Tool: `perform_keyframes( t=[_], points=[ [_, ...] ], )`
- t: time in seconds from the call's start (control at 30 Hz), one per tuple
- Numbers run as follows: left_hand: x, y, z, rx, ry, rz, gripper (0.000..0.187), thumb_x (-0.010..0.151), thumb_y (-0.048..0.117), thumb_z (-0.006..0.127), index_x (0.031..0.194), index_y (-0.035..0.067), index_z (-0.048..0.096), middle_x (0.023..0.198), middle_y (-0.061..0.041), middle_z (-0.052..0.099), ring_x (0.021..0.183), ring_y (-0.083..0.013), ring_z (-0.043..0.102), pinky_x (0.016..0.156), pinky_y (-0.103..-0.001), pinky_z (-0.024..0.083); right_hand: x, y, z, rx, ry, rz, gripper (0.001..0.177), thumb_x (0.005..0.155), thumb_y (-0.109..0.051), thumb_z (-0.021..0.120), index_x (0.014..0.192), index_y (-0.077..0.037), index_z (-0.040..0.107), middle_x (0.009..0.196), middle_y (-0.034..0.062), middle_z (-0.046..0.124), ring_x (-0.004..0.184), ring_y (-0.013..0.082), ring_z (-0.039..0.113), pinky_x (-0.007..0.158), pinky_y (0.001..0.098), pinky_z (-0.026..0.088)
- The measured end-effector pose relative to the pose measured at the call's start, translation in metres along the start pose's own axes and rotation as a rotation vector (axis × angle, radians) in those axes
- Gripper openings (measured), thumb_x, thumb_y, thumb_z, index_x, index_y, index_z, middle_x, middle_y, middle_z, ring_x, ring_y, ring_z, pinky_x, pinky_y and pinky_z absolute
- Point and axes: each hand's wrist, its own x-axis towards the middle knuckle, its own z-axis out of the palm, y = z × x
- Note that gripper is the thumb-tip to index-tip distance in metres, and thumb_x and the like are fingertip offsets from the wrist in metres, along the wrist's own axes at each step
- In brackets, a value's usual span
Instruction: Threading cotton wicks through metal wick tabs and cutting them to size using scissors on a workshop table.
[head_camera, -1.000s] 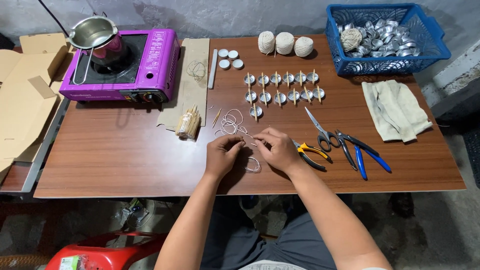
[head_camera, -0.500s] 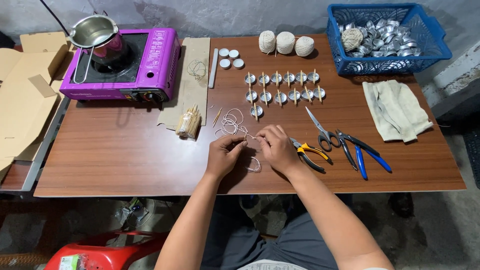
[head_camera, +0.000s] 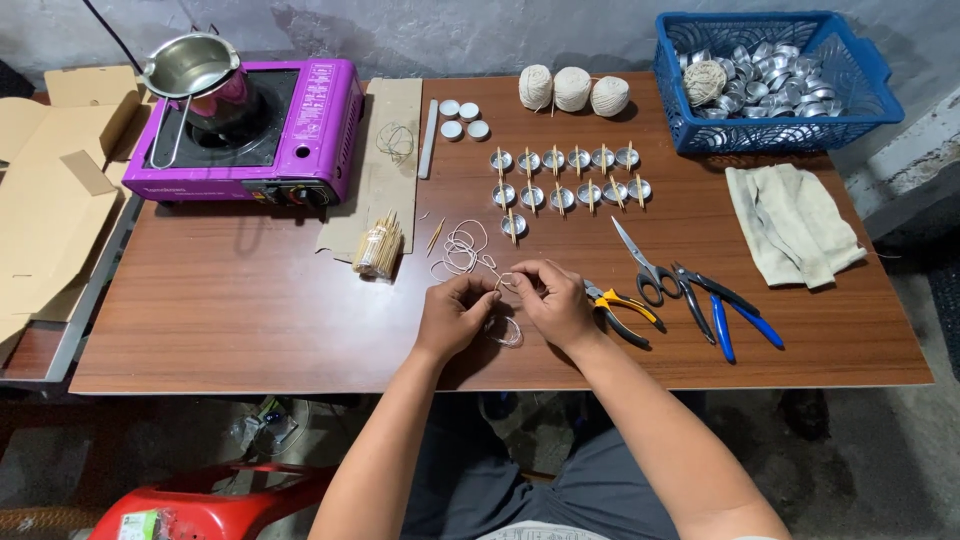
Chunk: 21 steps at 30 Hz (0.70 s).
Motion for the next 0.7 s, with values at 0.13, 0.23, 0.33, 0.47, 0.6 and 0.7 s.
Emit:
perform_keyframes(
  t=[0.13,0.23,0.33,0.47,0.6,0.7],
  points=[
    [0.001,0.000,-0.004,0.003,-0.016,-0.010,0.013,0.082,0.004,0.082,0.094,0.008,0.079,0.072,-0.012,0.076,0.067,-0.0181,0.072,0.062,-0.032,0.057,-0.001,0.000,0.001,-0.010,0.019,0.004,0.007,0.092,-0.008,0.071,0.096,-0.010,0.077,0.073,0.0079,0.074,0.066,0.0285,0.071,0.054,0.0328,0.054],
    [0.001,-0.003,-0.004,0.025,-0.020,-0.014,0.013,0.082,0.004,0.081,0.094,0.009,0.079,0.072,-0.012,0.076,0.066,-0.0188,0.072,0.061,-0.032,0.056,-0.002,0.000,0.002,0.001,0.027,0.011,0.006,0.091,-0.008,0.072,0.095,-0.010,0.076,0.073,0.0079,0.074,0.066,0.0280,0.071,0.054,0.0325,0.053],
    [0.001,-0.008,-0.002,0.055,-0.001,0.027,0.013,0.080,0.006,0.082,0.092,0.010,0.080,0.069,-0.011,0.075,0.064,-0.0195,0.071,0.060,-0.032,0.056,-0.002,-0.002,0.003,-0.016,0.032,0.012,0.007,0.090,-0.008,0.073,0.095,-0.011,0.077,0.072,0.0075,0.074,0.066,0.0288,0.072,0.055,0.0330,0.054],
    [0.000,0.000,-0.003,0.088,0.011,0.077,0.014,0.078,0.006,0.083,0.091,0.011,0.081,0.069,-0.011,0.075,0.065,-0.0229,0.073,0.061,-0.033,0.057,-0.001,-0.007,0.003,-0.031,0.036,0.010,0.005,0.089,-0.009,0.074,0.093,-0.010,0.077,0.071,0.0097,0.074,0.066,0.0312,0.072,0.055,0.0355,0.055],
    [-0.001,0.008,-0.005,0.113,0.023,0.136,0.016,0.076,0.006,0.084,0.091,0.012,0.082,0.073,-0.013,0.076,0.071,-0.0307,0.076,0.063,-0.037,0.059,-0.001,-0.008,0.002,-0.037,0.017,0.010,0.004,0.088,-0.009,0.074,0.091,-0.009,0.077,0.072,0.0124,0.073,0.067,0.0346,0.072,0.055,0.0377,0.055],
    [0.000,0.005,-0.007,0.131,0.045,0.143,0.015,0.077,0.007,0.084,0.091,0.012,0.082,0.076,-0.012,0.077,0.075,-0.0309,0.076,0.067,-0.036,0.059,0.000,-0.012,0.000,-0.027,-0.020,0.006,0.005,0.089,-0.008,0.074,0.093,-0.009,0.077,0.071,0.0112,0.074,0.066,0.0330,0.072,0.054,0.0359,0.055]
  ],
)
